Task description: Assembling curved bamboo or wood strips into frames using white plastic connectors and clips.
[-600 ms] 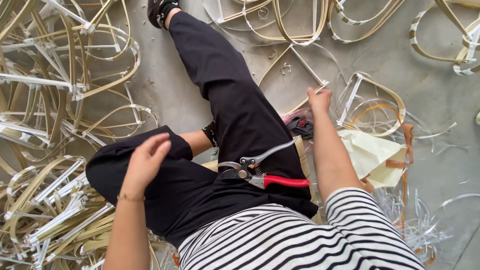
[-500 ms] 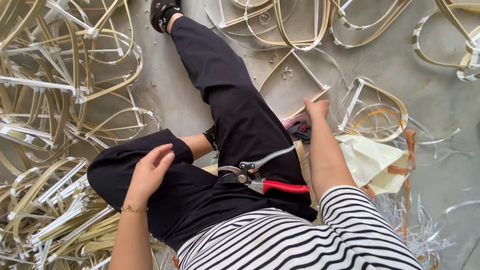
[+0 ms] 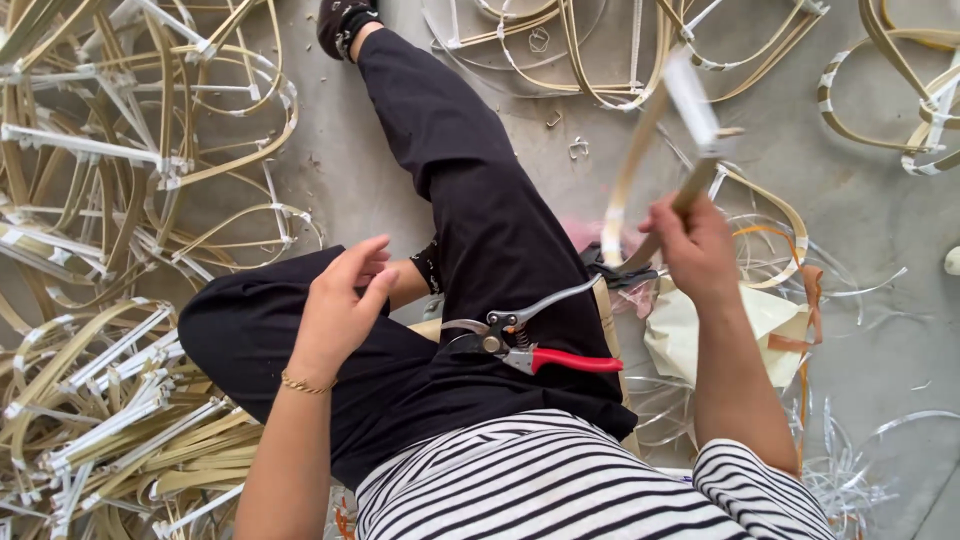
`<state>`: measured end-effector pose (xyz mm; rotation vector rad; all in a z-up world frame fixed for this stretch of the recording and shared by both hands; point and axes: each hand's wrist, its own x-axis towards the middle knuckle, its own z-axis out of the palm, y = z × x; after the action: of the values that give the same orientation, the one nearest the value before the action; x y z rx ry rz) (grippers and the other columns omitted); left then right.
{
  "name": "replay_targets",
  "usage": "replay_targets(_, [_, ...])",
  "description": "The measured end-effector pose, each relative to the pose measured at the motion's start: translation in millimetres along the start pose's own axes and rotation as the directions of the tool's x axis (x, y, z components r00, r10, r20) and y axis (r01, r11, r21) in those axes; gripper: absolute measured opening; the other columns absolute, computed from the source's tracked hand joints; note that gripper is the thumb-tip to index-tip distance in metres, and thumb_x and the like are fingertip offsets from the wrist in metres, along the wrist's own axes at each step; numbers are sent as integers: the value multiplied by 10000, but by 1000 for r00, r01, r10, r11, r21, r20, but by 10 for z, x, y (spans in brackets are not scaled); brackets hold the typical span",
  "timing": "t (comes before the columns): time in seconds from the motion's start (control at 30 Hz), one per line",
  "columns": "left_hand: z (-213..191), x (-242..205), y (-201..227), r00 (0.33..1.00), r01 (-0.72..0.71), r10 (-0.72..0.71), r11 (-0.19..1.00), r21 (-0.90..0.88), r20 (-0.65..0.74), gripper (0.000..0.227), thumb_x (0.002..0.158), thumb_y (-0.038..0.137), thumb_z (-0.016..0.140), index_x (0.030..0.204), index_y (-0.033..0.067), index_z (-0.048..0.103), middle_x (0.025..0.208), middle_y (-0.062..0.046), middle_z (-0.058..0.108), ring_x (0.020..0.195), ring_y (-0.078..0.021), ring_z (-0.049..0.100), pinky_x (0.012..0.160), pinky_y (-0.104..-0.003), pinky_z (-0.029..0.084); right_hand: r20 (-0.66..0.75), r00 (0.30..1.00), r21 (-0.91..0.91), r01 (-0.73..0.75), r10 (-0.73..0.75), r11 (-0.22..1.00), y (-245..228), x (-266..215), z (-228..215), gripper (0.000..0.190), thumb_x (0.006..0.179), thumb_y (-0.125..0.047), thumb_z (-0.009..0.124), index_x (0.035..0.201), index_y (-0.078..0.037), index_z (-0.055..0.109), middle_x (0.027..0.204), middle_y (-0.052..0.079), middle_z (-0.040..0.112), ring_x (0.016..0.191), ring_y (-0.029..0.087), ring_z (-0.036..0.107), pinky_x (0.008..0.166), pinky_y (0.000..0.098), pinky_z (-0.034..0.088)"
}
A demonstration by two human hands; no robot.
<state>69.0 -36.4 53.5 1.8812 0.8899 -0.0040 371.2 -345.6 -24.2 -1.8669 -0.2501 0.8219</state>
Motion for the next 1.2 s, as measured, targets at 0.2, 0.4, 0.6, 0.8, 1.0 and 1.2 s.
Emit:
replay_targets(0.2, [-25,139,408,986,-156,142,972,-176,-90,646,874,177,775,1444,65,492,1257,-102,655,904,-149,716,755,-280,591,91,768,293,587,-634,754,-1100,-726,175,173,1106,-170,640,1066,-28,550,883,56,626,677,117,579,630,208,468])
replay_targets(0.4, [-39,-100,135,971,-228,185,904,-362,-150,395,1070,215,681,1435,73,628,1100,-84,783,900,-131,695,804,-294,577,336,675,340,563,-656,753,-2058,-1403,886,359,994,-343,773,936,-26,614,782,21,620,663,128,652,655,237,533])
replay_targets(0.6, [-172,-305,38,990,-136,106,640,-756,-89,373,1051,255,620,1337,16,619,1048,-97,739,928,-155,754,799,-306,664,417,703,238,527,-576,816,-2365,-1585,1148,369,953,-329,772,896,5,627,775,38,645,675,116,611,716,266,496])
replay_targets(0.8, [-224,-413,1,992,-113,111,604,-789,-58,359,1069,246,567,1325,5,642,1077,-103,753,930,-164,763,811,-319,679,514,631,122,617,-581,778,-2366,-1604,1204,261,938,-220,745,844,5,653,778,49,681,658,95,604,553,210,489])
replay_targets(1.0, [-153,-434,-260,991,-78,134,599,-797,4,329,1079,206,583,1317,-11,654,1043,-103,759,914,-152,746,815,-292,639,529,608,144,623,-592,768,-2369,-1563,1256,275,1037,-251,660,1067,18,610,833,39,681,643,41,576,586,170,452])
replay_targets(1.2, [-289,-391,-198,981,-188,163,661,-726,-106,357,1058,168,610,1374,5,576,1021,-52,727,889,-114,717,796,-255,599,598,704,216,320,-384,922,-2185,-1451,1263,246,1082,-211,603,1173,18,601,776,37,684,589,5,469,556,167,367])
